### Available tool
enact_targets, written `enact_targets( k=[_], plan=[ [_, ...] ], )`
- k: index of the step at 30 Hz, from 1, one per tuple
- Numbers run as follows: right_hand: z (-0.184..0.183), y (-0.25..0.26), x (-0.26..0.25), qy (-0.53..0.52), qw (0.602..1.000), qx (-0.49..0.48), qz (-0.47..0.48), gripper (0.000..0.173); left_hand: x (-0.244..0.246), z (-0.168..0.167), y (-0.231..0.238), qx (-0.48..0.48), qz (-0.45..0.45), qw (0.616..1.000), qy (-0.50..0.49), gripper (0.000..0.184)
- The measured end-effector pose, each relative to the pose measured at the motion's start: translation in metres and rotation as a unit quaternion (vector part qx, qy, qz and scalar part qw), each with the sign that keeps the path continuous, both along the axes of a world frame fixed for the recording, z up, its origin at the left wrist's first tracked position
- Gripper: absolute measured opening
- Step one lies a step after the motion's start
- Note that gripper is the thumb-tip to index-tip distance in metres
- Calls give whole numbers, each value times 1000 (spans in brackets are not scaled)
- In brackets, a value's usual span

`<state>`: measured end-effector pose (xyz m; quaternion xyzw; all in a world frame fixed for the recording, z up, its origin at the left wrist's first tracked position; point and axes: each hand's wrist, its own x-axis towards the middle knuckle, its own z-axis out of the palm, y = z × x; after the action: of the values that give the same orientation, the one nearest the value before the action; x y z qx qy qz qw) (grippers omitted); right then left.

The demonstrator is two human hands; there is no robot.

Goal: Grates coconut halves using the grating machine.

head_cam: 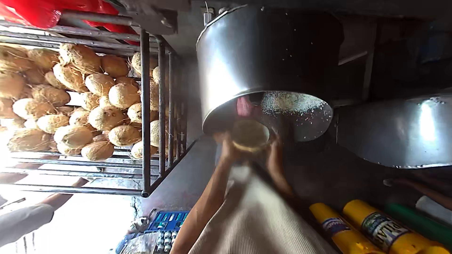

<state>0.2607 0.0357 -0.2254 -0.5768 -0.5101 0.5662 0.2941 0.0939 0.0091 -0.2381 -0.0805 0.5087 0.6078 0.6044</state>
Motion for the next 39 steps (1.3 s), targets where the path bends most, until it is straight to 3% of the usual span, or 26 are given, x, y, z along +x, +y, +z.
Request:
enact_targets(
  k=[2, 4, 5, 9, 11, 14, 17, 21, 24, 28, 31, 33, 36, 39],
  plan=[
    [17, -14, -15, 14, 999, -44, 22, 95, 2, 13, 4, -30, -32, 994, 99, 62],
    [17, -1, -43, 17, 995, -82, -44, 100, 2, 22, 12, -14, -74, 978, 193, 77],
    [3, 13, -54, 80, 989, -92, -80, 102, -1, 26, 19, -3, -88, 969, 230, 87],
    [10, 70, -96, 312, 921, -168, -159, 50, -12, 39, 63, -2, -86, 952, 294, 91],
    [29, 87, -109, 335, 907, -201, -160, 42, -13, 55, 84, -23, -68, 946, 316, 78],
    [43, 88, -110, 311, 905, -220, -190, 40, -13, 73, 94, 1, -63, 946, 318, 54],
    [72, 97, -94, 236, 924, -212, -214, 41, 1, 76, 103, 41, -104, 947, 302, 64],
    [83, 112, -69, 168, 934, -188, -253, 55, 22, 67, 119, 34, -161, 947, 277, 71],
    [86, 112, -63, 179, 938, -174, -241, 51, 31, 70, 117, 32, -149, 952, 264, 73],
    [103, 116, -79, 191, 942, -166, -220, 61, 6, 64, 109, 57, -109, 946, 299, 68],
    [100, 122, -70, 114, 963, -150, -194, 48, 17, 65, 117, 12, -140, 955, 263, 70],
    [99, 127, -54, 116, 965, -150, -179, 40, 30, 59, 122, -1, -153, 956, 251, 78],
    [59, 116, -48, 154, 969, -65, -179, 56, 27, 39, 109, 35, -164, 966, 199, 72],
    [18, 82, -42, 149, 985, 8, -87, 100, 15, 6, 71, 79, -131, 983, 106, 66]
  ],
)
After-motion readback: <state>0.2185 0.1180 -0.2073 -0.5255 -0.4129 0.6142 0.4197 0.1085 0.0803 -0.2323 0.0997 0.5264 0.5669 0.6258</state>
